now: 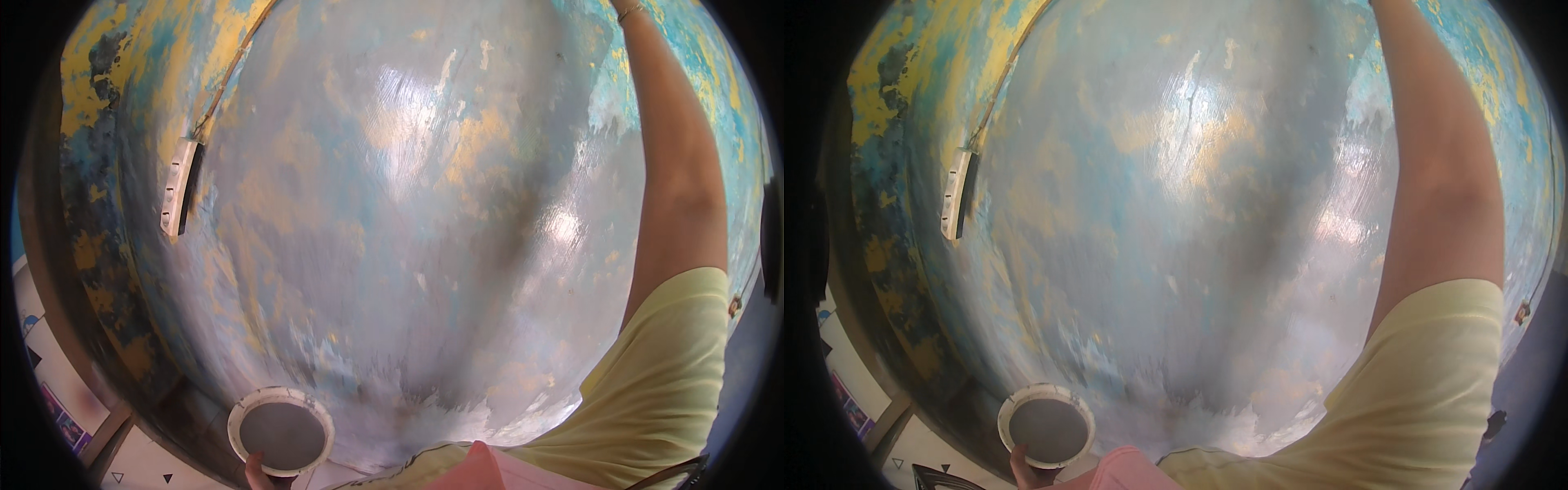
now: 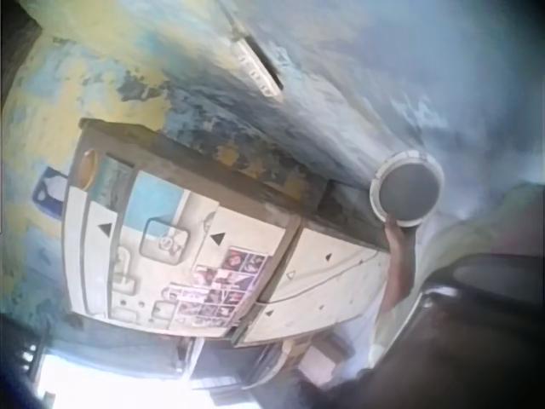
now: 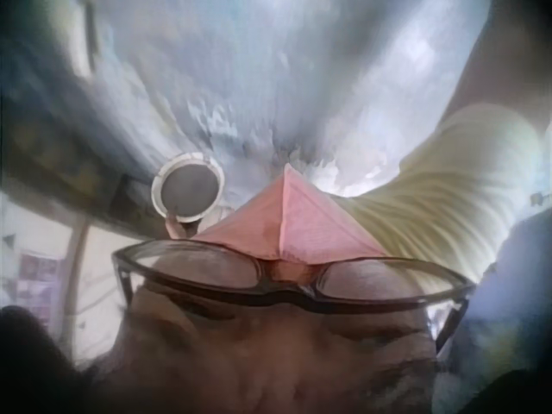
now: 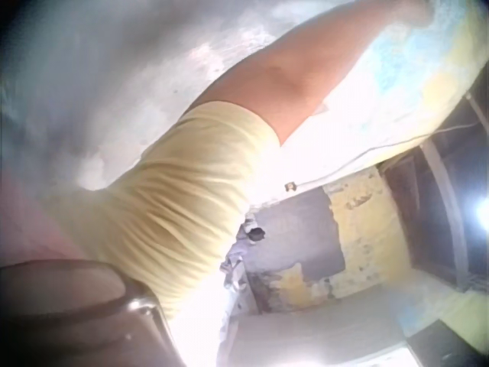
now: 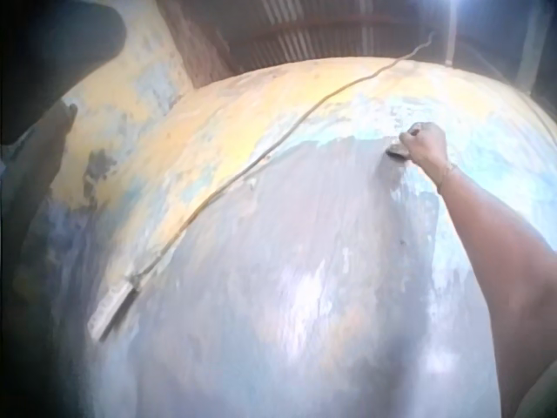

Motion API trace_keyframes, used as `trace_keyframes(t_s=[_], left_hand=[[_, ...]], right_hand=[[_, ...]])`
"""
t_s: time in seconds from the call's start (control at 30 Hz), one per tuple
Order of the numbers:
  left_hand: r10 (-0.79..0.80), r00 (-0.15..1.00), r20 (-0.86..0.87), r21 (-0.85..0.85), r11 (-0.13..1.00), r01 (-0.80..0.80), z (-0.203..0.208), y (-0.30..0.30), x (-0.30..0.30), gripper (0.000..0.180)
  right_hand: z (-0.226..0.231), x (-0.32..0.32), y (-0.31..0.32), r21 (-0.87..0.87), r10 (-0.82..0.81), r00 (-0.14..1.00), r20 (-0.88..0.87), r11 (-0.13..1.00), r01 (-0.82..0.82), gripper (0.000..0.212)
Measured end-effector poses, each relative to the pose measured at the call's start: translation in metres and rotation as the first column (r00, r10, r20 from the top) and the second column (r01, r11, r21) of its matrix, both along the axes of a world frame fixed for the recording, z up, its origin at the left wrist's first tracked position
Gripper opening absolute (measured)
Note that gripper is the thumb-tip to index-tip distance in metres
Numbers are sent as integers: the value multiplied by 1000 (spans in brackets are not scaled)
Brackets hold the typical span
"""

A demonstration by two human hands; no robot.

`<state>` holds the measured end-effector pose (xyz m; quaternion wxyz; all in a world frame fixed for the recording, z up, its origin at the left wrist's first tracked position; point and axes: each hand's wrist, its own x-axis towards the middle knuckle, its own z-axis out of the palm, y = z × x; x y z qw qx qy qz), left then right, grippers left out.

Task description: The person paints a wall using a brush, dipping it into a bucket of grey paint and applying it to a surface with peeling yellow and blue paint.

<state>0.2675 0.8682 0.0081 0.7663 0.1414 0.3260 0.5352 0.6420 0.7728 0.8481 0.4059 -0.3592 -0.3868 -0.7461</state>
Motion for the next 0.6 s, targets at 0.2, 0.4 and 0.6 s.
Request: trace_keyframes(t_s=[0.2, 0.4, 0.6], left_hand=[[-57, 993, 104, 115, 992, 45, 64, -28, 6, 72], [-139, 990, -15, 141, 980, 140, 66, -22, -14, 72], [-198, 979, -47, 143, 969, 203, 64, -10, -20, 70]], right_hand=[[-155, -21, 3, -266, -12, 998, 66, 964, 29, 22], [-327, -40, -11, -766, 167, 977, -130, 610, -205, 11], [-348, -53, 0, -840, 88, 872, -482, 236, -489, 14]])
